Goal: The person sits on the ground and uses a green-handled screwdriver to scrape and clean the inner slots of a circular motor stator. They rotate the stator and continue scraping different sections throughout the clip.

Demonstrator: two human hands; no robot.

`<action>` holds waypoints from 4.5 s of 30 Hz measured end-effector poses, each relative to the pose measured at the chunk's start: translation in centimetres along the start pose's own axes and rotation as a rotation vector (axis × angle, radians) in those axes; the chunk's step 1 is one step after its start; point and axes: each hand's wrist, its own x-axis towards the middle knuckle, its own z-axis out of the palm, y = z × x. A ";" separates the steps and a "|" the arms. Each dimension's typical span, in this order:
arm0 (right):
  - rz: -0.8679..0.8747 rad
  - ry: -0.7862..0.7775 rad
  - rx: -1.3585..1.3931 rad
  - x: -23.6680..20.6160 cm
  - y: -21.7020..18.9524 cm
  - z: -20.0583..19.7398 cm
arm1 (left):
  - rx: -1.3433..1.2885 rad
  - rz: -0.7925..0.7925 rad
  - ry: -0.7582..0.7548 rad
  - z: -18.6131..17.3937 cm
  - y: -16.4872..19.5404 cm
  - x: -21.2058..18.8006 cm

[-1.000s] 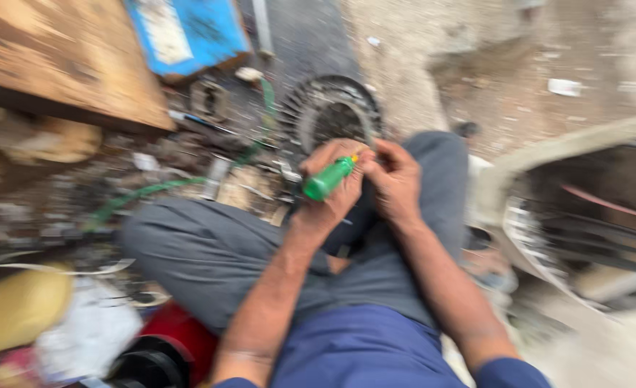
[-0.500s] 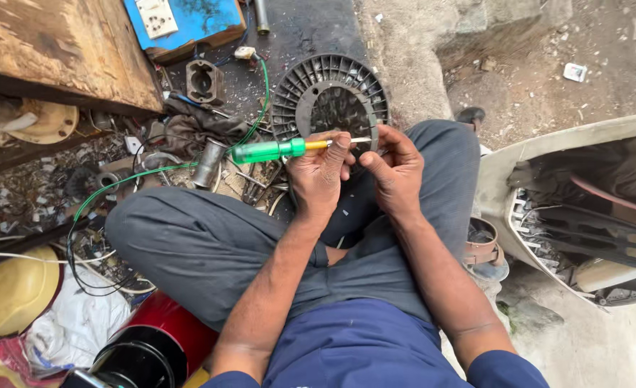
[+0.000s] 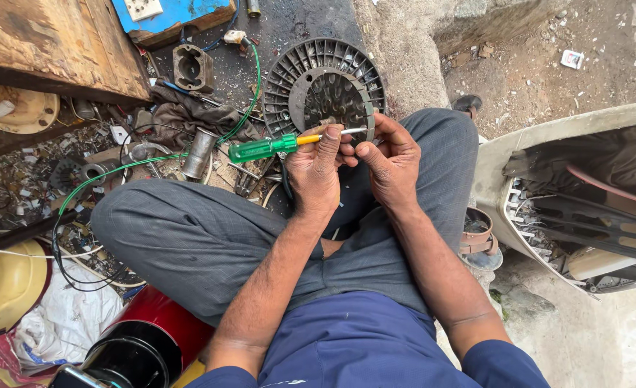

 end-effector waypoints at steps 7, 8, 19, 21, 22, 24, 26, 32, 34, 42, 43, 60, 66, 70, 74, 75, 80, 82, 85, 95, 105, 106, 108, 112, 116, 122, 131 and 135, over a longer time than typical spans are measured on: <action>0.013 0.012 0.010 -0.1 0.1 0.0 | 0.009 -0.035 -0.009 -0.4 -0.1 0.3; 0.012 0.003 0.010 -0.1 0.1 0.0 | 0.011 -0.038 -0.015 -0.4 0.0 0.3; 0.023 -0.042 0.011 0.0 -0.1 -0.1 | 0.155 0.014 -0.056 -0.6 -0.3 0.4; 0.012 -0.047 0.001 0.0 0.0 -0.1 | 0.182 0.029 -0.060 -0.6 -0.3 0.5; 0.006 -0.049 -0.004 0.0 0.0 0.0 | 0.179 0.030 -0.063 -0.6 -0.3 0.6; 0.005 -0.043 0.004 0.0 0.0 0.1 | 0.157 0.011 -0.058 -0.5 -0.2 0.7; 0.010 -0.031 0.007 0.0 -0.1 0.2 | 0.119 -0.037 -0.036 -0.5 0.0 0.8; 0.025 -0.010 0.010 -0.1 -0.2 0.2 | 0.094 -0.073 0.002 0.1 0.2 0.9; 0.027 -0.017 0.014 -0.1 -0.1 0.2 | 0.131 -0.026 0.000 0.3 0.2 0.9; 0.036 -0.016 0.032 0.1 0.0 0.1 | 0.416 0.044 -0.030 0.8 0.8 0.0; 0.039 -0.022 0.014 0.1 -0.1 0.1 | 0.336 0.015 0.019 0.8 0.8 0.2; 0.027 -0.011 0.005 -0.2 -0.4 0.3 | 0.141 -0.043 0.047 0.7 0.7 0.2; 0.025 -0.019 0.066 -0.1 -0.4 0.4 | 0.278 0.049 -0.004 0.7 0.2 0.0; -0.004 -0.014 0.042 0.2 -0.3 0.4 | 0.347 0.206 -0.095 1.0 0.0 0.5; -0.021 -0.021 0.037 0.4 -0.1 0.2 | 0.428 0.377 -0.188 1.3 0.1 1.0; -0.019 -0.023 0.047 0.4 -0.1 0.1 | 0.441 0.392 -0.190 1.3 0.2 1.1; -0.007 0.022 0.054 0.0 0.4 -0.3 | 0.472 0.185 -0.214 1.1 1.2 1.7; 0.005 0.042 0.054 0.1 0.7 -0.6 | 0.470 0.221 -0.221 1.3 1.5 1.7; -0.027 0.018 0.078 0.1 1.1 -1.1 | 0.493 0.409 -0.225 1.8 1.8 1.2; -0.010 -0.024 0.113 0.4 0.2 -1.1 | 0.541 0.072 -0.283 1.6 2.4 2.2; 0.009 -0.016 0.102 0.3 -0.1 -0.7 | 0.292 0.286 -0.238 1.0 -0.2 1.0; 0.011 -0.015 0.097 0.2 -0.1 -0.6 | 0.306 0.280 -0.231 1.0 -0.2 1.0; 0.009 0.000 0.094 0.2 -0.1 -0.5 | 0.308 0.221 -0.187 0.9 0.0 1.0; 0.029 0.011 0.078 0.2 -0.2 -0.4 | 0.334 0.147 -0.152 0.8 0.4 1.1; 0.039 0.019 0.074 0.1 -0.2 -0.4 | 0.344 0.218 -0.226 0.8 0.3 1.2; 0.026 0.022 0.058 0.0 -0.2 -0.4 | 0.423 0.309 -0.253 0.5 0.2 1.3; 0.038 0.002 0.063 0.2 -0.6 0.0 | 0.399 0.193 -0.221 0.2 0.1 1.2; 0.025 -0.006 0.054 0.1 -0.6 0.0 | 0.439 0.258 -0.245 0.1 0.3 1.2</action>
